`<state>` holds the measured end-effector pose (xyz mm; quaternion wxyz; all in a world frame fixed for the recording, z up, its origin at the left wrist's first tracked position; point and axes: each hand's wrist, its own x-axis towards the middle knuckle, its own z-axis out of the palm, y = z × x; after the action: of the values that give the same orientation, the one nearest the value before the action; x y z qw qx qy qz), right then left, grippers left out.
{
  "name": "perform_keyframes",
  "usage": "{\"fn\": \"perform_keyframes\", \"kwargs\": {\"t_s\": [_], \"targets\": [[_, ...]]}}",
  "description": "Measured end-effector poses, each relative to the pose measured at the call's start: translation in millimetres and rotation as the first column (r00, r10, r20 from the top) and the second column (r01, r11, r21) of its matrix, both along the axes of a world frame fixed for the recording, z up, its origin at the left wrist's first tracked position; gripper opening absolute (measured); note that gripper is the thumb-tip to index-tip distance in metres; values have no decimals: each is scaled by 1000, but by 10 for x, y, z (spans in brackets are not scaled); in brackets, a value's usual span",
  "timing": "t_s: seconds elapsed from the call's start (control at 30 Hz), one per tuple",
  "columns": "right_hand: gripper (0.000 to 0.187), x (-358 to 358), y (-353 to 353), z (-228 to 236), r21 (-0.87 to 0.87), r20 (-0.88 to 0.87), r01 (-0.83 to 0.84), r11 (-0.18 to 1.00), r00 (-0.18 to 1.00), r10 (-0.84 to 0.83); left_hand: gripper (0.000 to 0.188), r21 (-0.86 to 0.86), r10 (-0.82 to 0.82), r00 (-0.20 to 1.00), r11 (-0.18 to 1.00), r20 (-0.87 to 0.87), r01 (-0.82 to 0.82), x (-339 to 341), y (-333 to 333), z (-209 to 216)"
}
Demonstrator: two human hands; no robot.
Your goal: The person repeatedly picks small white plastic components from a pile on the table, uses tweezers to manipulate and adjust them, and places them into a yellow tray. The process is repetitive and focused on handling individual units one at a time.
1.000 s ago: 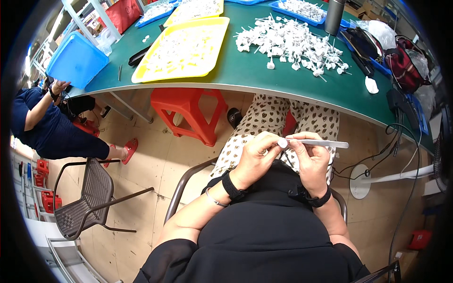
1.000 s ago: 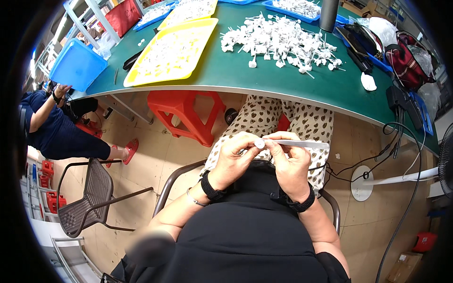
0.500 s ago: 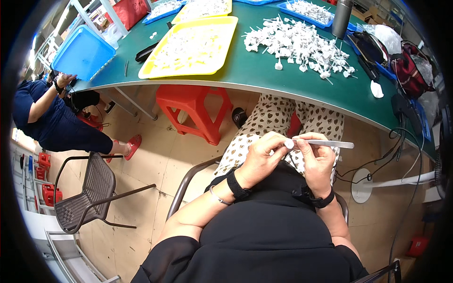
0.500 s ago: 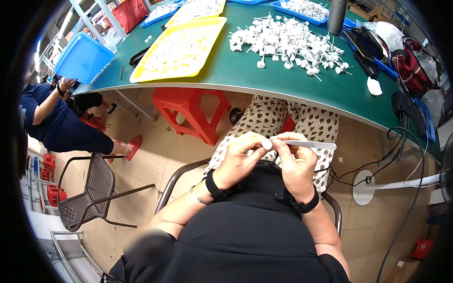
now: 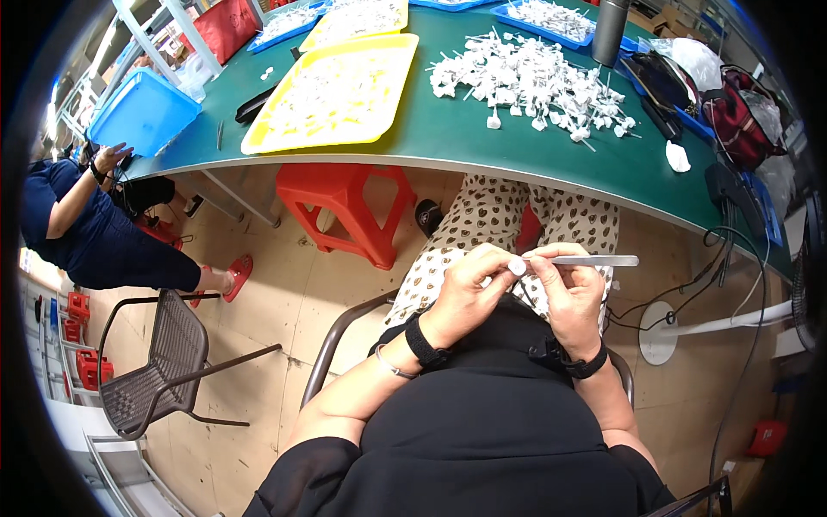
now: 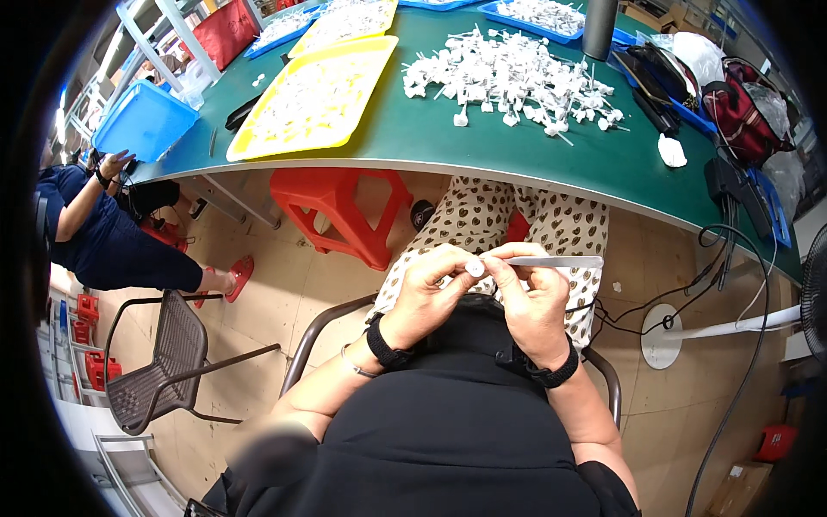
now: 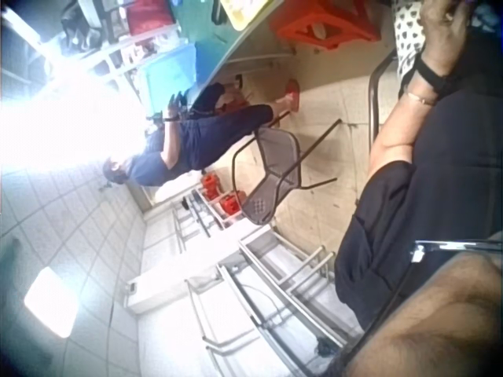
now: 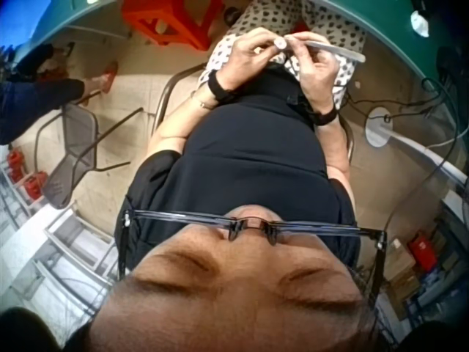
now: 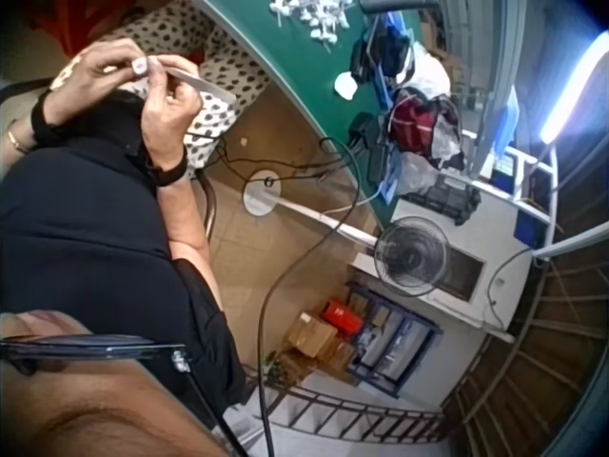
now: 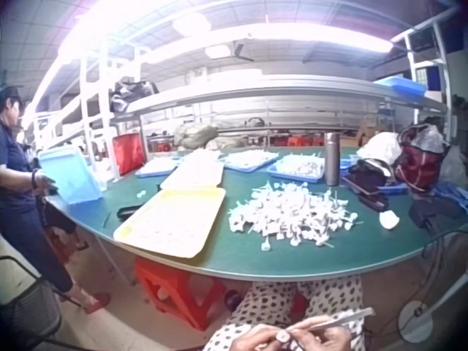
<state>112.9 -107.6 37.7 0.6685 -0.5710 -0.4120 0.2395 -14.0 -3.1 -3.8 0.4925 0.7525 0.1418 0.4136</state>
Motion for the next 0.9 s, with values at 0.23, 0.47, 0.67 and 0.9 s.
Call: {"fn": "perform_keyframes", "kwargs": {"t_s": [0.23,0.47,0.67,0.9], "targets": [[6,24,-14,0,-13,34,-8,1000,999,9,11,37,19,1000,999,6,-19,5,-4,18],[6,39,-17,22,-2,194,-5,1000,981,5,11,25,12,1000,1000,25,-12,2,-20,7],[5,103,-38,92,-17,417,-65,998,906,67,13,41,-19,999,999,27,18,-11,-8,0],[5,98,-41,218,-127,282,-108,986,949,141,14,18,-60,998,998,28,59,-48,26,-39]]}}
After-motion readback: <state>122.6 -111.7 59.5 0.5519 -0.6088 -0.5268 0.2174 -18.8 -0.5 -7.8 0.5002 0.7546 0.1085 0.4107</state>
